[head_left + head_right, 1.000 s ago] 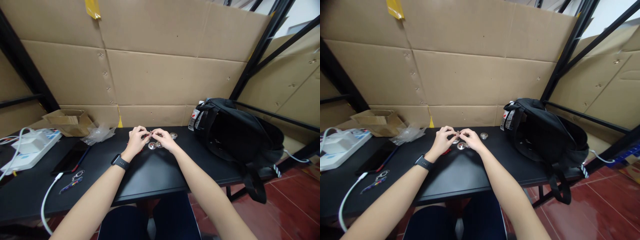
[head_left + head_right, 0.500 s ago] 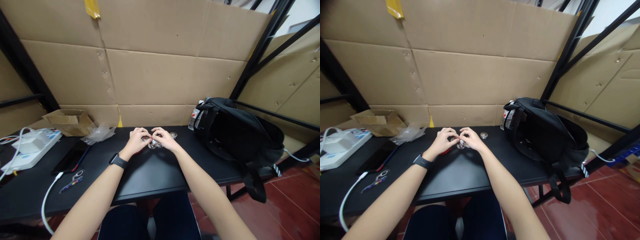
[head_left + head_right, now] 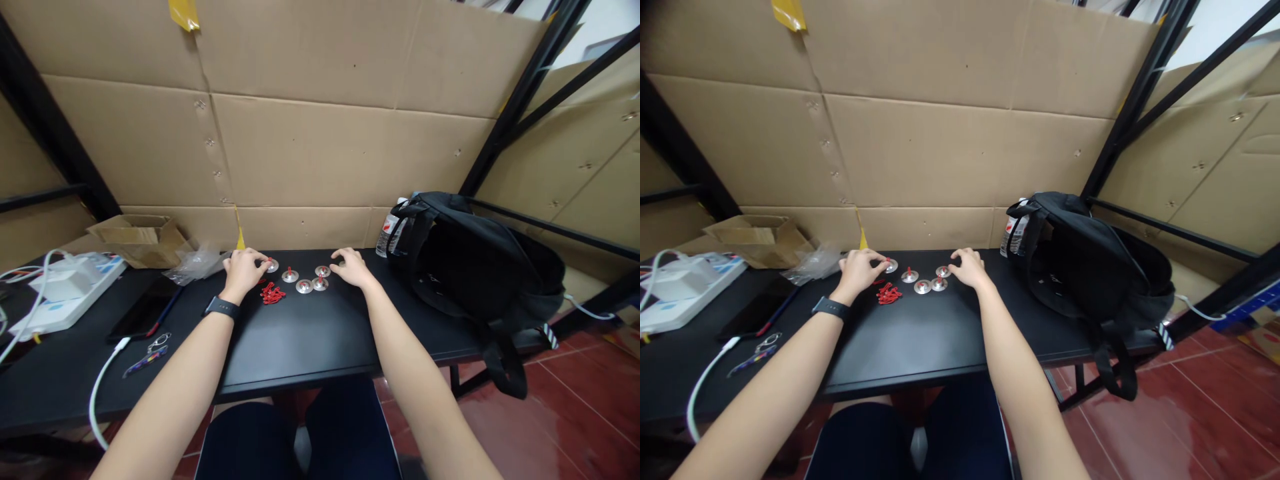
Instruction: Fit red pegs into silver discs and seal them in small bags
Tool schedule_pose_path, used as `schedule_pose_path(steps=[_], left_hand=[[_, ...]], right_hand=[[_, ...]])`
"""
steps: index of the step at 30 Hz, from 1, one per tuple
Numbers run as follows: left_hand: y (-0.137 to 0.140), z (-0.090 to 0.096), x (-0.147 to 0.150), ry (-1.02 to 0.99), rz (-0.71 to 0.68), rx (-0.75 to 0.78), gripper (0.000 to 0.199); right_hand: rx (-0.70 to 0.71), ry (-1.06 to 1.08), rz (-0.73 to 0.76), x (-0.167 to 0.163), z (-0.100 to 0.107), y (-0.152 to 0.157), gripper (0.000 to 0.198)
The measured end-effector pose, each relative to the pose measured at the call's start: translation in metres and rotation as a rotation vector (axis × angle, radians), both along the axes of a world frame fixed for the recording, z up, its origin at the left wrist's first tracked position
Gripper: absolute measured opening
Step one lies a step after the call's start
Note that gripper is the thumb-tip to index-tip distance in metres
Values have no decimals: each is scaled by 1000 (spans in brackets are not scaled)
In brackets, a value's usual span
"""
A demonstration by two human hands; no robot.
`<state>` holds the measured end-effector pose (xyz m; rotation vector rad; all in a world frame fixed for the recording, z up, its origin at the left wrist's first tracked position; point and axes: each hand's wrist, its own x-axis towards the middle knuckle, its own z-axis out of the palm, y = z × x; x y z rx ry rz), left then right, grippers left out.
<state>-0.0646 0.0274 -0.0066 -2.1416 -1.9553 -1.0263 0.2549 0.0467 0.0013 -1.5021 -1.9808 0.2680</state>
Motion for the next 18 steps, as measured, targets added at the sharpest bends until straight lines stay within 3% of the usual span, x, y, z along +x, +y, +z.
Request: schedule_pose_path(steps=[2,5,9,14,18], left_hand=[[3,-4,-5,-19,22,-61,21],[5,-7,-3,-28,0,-133,20],[4,-5,-4,59,-20,-146,21],[2,-3,-18,161,-35,-353,16],[3,-6,-21,173,-33,-389,11]], right_hand=[[-95,-79,-107,16,-2,3,31],[-172,-124,-132,32,-7,9,32],[-163,-97,-92,37,-13,16,26],[-145,-84,-140,34,-15,17,24],[-134,-58,-201,32,-12,15,21]])
